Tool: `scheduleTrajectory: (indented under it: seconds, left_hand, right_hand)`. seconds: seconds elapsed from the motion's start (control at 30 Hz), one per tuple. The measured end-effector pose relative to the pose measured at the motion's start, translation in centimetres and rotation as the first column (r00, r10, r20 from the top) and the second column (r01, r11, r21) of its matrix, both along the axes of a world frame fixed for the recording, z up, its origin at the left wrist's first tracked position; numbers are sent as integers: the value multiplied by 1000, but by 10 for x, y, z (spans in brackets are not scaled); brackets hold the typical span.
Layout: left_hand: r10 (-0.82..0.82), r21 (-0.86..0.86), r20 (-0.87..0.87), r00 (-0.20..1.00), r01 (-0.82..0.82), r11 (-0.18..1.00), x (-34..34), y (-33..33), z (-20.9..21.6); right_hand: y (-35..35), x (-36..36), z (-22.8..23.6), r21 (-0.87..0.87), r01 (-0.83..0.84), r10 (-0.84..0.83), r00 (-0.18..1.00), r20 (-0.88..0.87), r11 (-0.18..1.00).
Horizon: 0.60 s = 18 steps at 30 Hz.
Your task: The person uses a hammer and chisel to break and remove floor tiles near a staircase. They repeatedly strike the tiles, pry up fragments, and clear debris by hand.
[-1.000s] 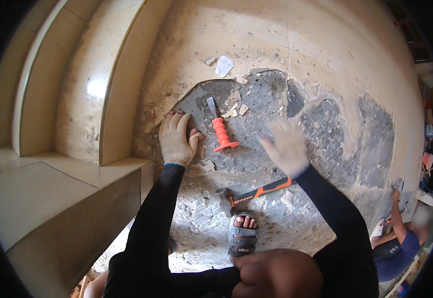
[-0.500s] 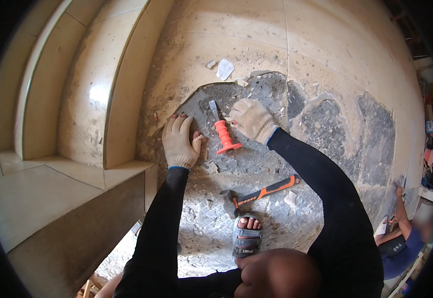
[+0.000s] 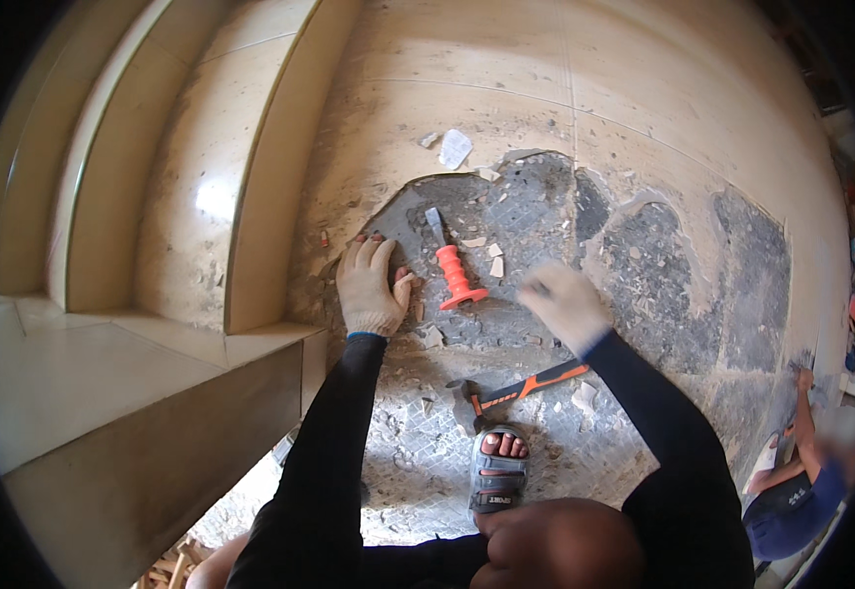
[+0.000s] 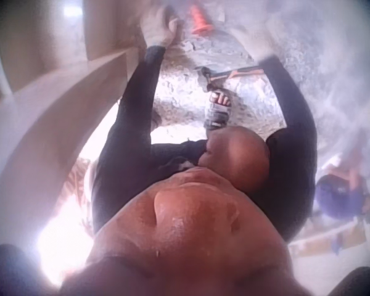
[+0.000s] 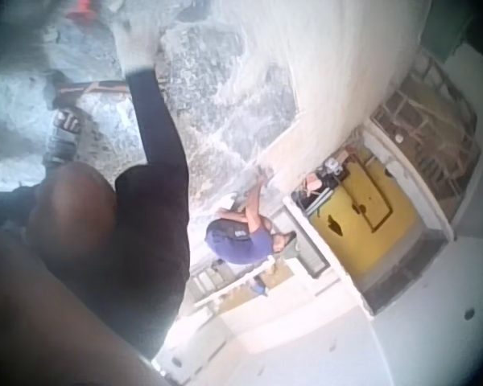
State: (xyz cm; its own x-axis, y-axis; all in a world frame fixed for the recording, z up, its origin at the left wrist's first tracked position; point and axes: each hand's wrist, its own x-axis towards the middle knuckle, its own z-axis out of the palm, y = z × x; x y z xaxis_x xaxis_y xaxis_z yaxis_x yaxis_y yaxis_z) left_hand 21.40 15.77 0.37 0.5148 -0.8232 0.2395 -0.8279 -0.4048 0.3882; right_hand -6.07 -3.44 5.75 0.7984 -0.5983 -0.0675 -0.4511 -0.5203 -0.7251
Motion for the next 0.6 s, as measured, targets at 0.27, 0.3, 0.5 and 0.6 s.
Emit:
scheduleTrajectory:
  seconds: [0.27,0.3,0.5,0.6]
  left_hand:
    - [5,-28,-56,998,-7,1000,-1,5,0]
    - [-1,-2,-62,998,1,1000,-2,5,3]
    - [-404,73,9,915,402,913,-13,-13,35]
    - [-574,61,64,817,571,819,-15,-35,45]
  right_hand:
    - [166,-291,74,396,124,256,584,-770,910]
    - [187,-311,73,381,192,232,529,-816,904]
    - [192,-278,68,23,68,-42,812,-583,997]
    - [137,-188,59,-108,-8,-25,954,-299,994]
